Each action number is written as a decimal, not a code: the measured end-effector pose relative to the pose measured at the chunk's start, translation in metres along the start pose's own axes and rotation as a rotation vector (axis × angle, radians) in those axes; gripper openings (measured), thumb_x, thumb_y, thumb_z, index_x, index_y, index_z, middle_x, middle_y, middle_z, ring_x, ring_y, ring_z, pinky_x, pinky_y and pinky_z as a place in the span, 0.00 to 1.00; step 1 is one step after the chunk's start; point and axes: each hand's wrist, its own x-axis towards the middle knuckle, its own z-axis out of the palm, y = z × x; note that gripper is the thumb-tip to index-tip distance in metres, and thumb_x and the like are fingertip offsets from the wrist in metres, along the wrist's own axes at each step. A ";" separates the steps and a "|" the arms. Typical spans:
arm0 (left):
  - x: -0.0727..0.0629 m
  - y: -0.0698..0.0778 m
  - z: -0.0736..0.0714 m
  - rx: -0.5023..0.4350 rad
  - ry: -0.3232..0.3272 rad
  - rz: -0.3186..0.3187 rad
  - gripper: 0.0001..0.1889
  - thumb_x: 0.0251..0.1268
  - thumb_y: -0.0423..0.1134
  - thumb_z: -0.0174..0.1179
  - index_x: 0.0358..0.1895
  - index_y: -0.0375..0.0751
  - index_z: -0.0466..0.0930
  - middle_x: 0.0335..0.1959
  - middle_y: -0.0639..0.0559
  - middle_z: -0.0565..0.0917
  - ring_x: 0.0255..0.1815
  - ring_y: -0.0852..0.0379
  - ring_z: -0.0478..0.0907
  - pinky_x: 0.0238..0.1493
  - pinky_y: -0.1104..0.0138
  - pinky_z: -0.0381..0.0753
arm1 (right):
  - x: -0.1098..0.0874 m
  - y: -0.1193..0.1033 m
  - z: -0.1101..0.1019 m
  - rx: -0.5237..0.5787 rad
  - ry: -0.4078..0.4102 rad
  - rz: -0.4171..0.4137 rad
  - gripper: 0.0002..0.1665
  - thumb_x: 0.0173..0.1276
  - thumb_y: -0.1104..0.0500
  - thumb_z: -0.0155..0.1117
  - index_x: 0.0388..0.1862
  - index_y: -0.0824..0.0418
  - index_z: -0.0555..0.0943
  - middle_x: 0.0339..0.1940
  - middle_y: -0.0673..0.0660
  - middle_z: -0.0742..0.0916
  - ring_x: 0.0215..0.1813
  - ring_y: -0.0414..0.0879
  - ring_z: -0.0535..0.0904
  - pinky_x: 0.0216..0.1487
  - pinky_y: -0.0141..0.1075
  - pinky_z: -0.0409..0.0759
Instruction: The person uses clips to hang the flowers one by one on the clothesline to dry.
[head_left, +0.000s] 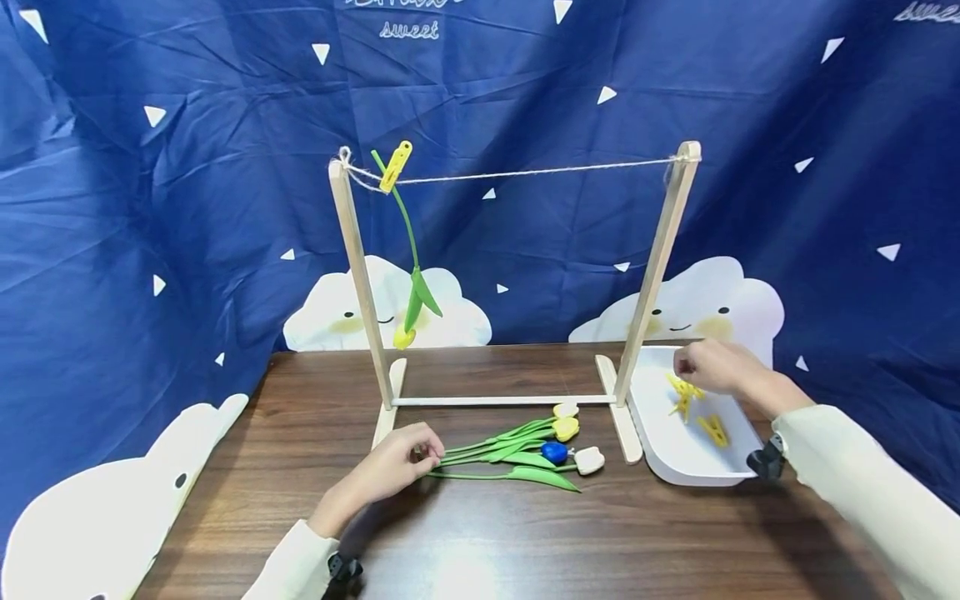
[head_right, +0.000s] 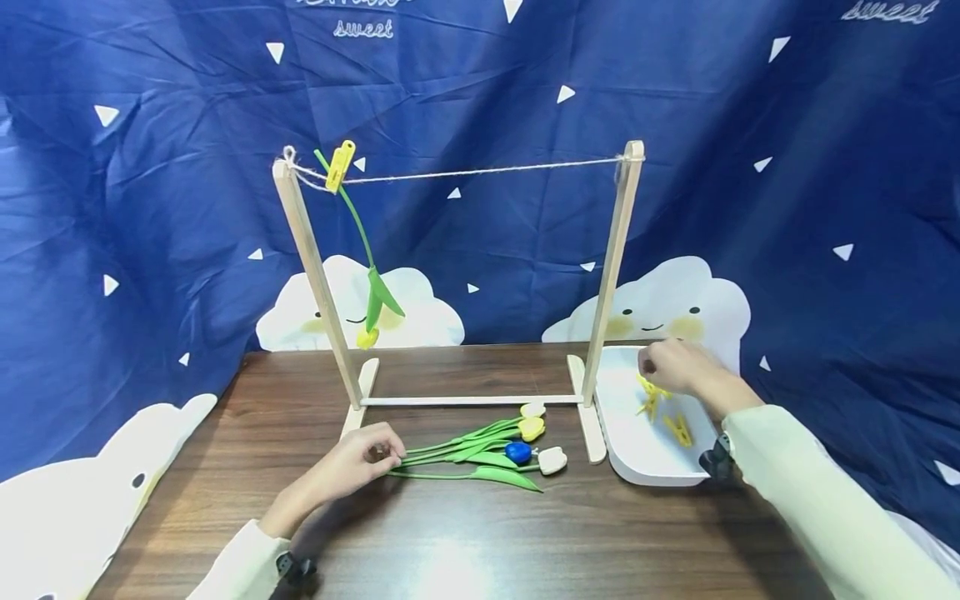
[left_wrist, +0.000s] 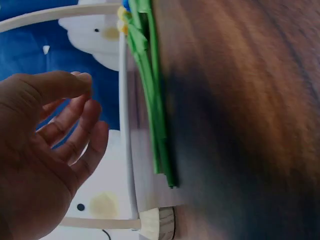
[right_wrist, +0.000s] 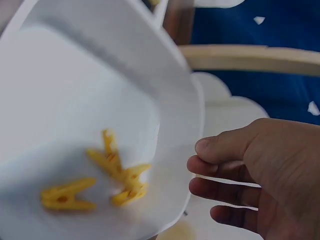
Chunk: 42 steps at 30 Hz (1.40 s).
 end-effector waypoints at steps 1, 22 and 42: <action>0.000 0.000 0.001 0.033 -0.016 -0.001 0.05 0.68 0.29 0.70 0.40 0.42 0.85 0.35 0.57 0.85 0.39 0.64 0.79 0.40 0.66 0.84 | 0.000 0.003 0.002 -0.009 -0.011 0.004 0.08 0.65 0.64 0.71 0.27 0.53 0.83 0.23 0.45 0.79 0.28 0.41 0.71 0.30 0.38 0.70; -0.008 -0.001 0.024 0.424 -0.121 0.041 0.09 0.67 0.29 0.70 0.44 0.49 0.90 0.41 0.58 0.86 0.47 0.58 0.83 0.51 0.63 0.86 | 0.006 0.026 0.048 -0.038 -0.210 -0.071 0.19 0.47 0.72 0.75 0.34 0.51 0.85 0.33 0.50 0.84 0.35 0.43 0.77 0.39 0.43 0.80; -0.008 0.002 0.022 0.466 -0.119 -0.014 0.07 0.68 0.35 0.67 0.44 0.52 0.87 0.37 0.60 0.77 0.27 0.66 0.70 0.27 0.70 0.72 | 0.010 0.006 0.051 0.062 -0.386 0.123 0.16 0.69 0.55 0.74 0.45 0.60 0.78 0.30 0.53 0.82 0.28 0.45 0.81 0.29 0.36 0.79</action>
